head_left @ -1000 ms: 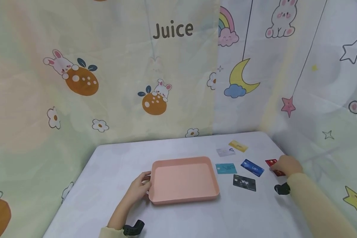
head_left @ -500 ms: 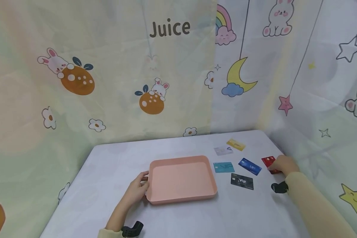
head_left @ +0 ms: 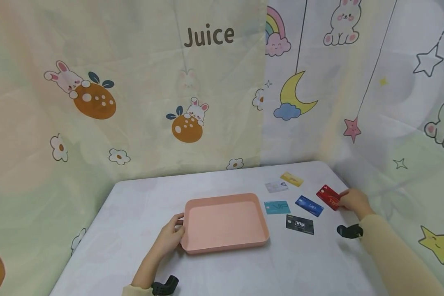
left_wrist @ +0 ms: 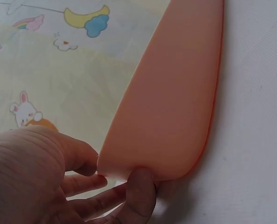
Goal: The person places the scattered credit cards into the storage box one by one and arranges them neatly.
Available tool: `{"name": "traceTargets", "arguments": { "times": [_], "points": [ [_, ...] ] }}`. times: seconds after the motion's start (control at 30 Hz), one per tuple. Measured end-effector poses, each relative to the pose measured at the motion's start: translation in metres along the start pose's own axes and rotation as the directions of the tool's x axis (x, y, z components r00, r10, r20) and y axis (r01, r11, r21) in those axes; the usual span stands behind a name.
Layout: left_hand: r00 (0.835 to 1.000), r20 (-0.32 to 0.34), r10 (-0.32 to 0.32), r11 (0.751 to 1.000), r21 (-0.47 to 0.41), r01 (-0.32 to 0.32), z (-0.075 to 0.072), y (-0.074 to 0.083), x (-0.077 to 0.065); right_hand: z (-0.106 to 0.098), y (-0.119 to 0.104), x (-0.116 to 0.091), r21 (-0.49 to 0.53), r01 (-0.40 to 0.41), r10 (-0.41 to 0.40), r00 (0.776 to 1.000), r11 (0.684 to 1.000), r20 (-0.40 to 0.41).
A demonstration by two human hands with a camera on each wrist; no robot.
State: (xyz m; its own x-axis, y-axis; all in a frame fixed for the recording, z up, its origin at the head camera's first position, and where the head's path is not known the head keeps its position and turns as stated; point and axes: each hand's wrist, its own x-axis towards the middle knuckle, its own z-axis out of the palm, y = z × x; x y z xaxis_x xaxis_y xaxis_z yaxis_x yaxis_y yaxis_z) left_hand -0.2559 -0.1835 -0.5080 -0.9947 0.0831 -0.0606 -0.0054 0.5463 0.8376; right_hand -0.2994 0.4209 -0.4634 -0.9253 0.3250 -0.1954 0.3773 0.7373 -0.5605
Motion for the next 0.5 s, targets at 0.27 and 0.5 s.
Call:
{"name": "traceTargets", "arguments": {
  "times": [0.27,0.5],
  "points": [
    [1.000,0.008,0.015,1.000,0.024,-0.015,0.000,0.001,-0.002,0.001,0.000,0.004,0.340,-0.096,0.107,0.994,0.936,-0.016],
    [1.000,-0.007,0.011,0.998,0.060,-0.010,0.000,0.003,-0.003,0.006,-0.008,0.002,0.510,-0.123,0.155,0.988,0.851,-0.020]
  ]
}}
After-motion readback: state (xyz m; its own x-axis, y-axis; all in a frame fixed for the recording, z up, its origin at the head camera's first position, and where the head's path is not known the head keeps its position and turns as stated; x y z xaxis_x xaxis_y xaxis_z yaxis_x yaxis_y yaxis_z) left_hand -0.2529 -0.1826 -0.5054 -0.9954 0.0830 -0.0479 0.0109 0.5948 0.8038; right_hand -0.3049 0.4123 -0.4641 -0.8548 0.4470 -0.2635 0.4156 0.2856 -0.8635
